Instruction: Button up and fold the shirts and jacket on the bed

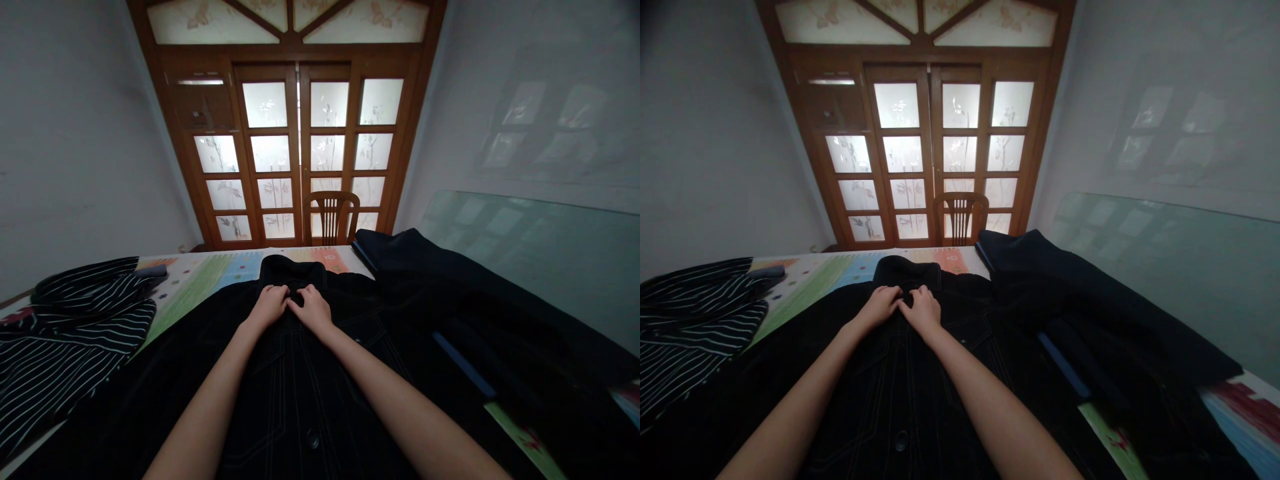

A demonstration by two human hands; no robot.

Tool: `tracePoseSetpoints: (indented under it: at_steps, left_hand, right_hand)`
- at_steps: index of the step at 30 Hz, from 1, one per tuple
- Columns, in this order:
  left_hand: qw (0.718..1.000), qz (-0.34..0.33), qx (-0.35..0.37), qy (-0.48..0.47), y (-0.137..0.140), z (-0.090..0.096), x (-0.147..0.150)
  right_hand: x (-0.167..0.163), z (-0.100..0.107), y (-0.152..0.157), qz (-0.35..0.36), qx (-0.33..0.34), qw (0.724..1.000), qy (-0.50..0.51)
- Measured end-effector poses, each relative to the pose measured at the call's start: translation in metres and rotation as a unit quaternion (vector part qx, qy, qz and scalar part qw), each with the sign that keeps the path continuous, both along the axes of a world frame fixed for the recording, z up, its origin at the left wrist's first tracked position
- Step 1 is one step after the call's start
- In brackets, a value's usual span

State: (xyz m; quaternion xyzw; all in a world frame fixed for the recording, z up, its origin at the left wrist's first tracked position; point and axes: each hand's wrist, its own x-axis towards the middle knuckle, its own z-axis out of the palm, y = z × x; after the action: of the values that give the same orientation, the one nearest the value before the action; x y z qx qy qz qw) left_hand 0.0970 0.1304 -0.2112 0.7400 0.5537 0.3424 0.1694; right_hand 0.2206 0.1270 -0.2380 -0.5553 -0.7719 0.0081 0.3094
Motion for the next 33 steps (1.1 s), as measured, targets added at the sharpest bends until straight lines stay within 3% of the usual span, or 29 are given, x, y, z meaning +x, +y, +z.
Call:
tracePoseSetpoints:
  at_steps: [6,16,21,33]
  left_hand:
    - [0.991,0.036,-0.025,-0.123,0.009,-0.006,-0.01]
    - [0.952,0.075,-0.041,-0.293,0.011,-0.008,-0.003]
    - [0.946,0.077,-0.046,-0.312,0.011,-0.007,-0.001]
    - [0.962,0.058,-0.047,-0.263,0.012,-0.005,-0.001]
  right_hand:
    - [0.001,-0.002,0.004,0.026,0.012,1.0,0.013]
    - [0.003,0.012,-0.011,0.137,0.117,0.982,-0.055]
    - [0.002,0.012,-0.012,0.168,0.136,0.971,-0.105]
    - [0.001,0.001,-0.003,0.128,0.136,0.979,-0.08]
